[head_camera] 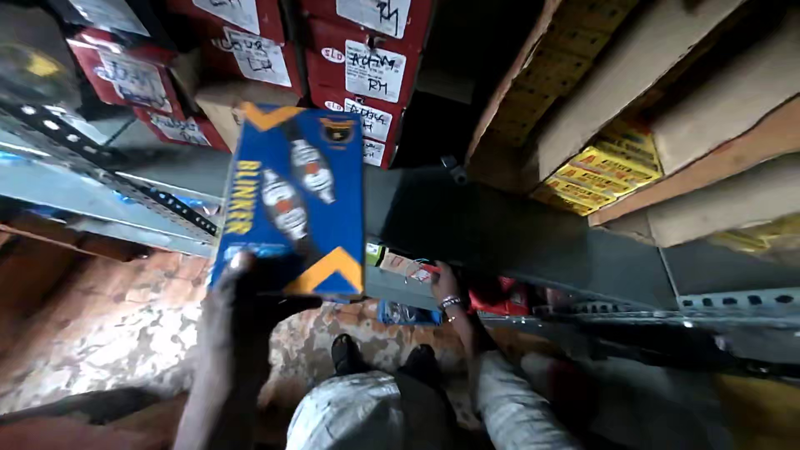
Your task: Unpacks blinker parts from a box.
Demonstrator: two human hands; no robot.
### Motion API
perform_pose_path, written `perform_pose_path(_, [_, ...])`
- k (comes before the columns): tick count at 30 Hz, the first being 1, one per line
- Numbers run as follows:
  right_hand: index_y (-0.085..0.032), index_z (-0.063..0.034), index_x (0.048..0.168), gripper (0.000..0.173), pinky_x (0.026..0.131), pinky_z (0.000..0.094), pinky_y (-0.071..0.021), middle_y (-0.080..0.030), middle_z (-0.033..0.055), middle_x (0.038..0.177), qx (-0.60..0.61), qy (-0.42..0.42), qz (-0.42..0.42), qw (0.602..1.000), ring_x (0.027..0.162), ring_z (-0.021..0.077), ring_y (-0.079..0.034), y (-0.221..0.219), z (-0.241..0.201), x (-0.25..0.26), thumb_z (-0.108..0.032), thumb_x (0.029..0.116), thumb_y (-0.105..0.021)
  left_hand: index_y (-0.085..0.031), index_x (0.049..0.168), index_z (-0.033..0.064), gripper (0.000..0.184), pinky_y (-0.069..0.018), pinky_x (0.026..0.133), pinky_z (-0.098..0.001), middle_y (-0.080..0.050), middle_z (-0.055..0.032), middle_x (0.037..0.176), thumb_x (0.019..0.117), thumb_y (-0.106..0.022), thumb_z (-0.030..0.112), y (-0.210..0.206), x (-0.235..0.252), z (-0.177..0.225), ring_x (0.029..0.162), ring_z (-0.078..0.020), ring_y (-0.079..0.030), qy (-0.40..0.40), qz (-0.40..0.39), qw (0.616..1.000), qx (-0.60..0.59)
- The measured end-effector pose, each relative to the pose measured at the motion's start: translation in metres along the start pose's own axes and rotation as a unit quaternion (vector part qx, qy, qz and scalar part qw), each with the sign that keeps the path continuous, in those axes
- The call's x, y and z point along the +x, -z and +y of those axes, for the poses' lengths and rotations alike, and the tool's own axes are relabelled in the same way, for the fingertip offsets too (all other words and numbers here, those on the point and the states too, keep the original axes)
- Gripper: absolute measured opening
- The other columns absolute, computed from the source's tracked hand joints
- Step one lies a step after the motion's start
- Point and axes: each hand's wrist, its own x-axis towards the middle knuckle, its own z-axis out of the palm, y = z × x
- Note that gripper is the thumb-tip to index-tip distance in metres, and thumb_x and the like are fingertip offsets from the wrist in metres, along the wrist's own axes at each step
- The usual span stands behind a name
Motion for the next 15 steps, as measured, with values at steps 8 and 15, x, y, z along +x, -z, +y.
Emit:
perform_pose_path(8, [-0.072,-0.0104,0.127,0.034,0.108,0.0612,-0.0443,-0.069,0.0194,0.127,-0.015,0.017,-0.001,1.000,0.122,0.0395,-0.063,-0.022,0.029,-0.043,-0.010,0.0935,-0.067,-0.041,0.145,0.0134,0.052,-0.0671,0.069,-0.0366,-0.070,-0.0054,0.111,0.1040,-0.054,0.044,-0.093,0.010,0.001,0.081,-0.0192,-0.075,0.029,-0.072,0.995,0.069])
perform_pose_path(15, [-0.077,-0.0084,0.118,0.028,0.103,0.0608,-0.0492,-0.075,0.0177,0.114,0.021,0.100,0.029,0.994,0.110,0.0384,-0.069,-0.036,0.049,-0.098,-0.008,0.0924,-0.065,-0.033,0.152,0.0131,0.075,-0.0653,0.075,-0.0309,-0.074,-0.0011,0.104,0.0917,-0.074,0.032,-0.078,0.023,-0.049,0.083,-0.0143,-0.074,-0.062,-0.181,0.973,0.129])
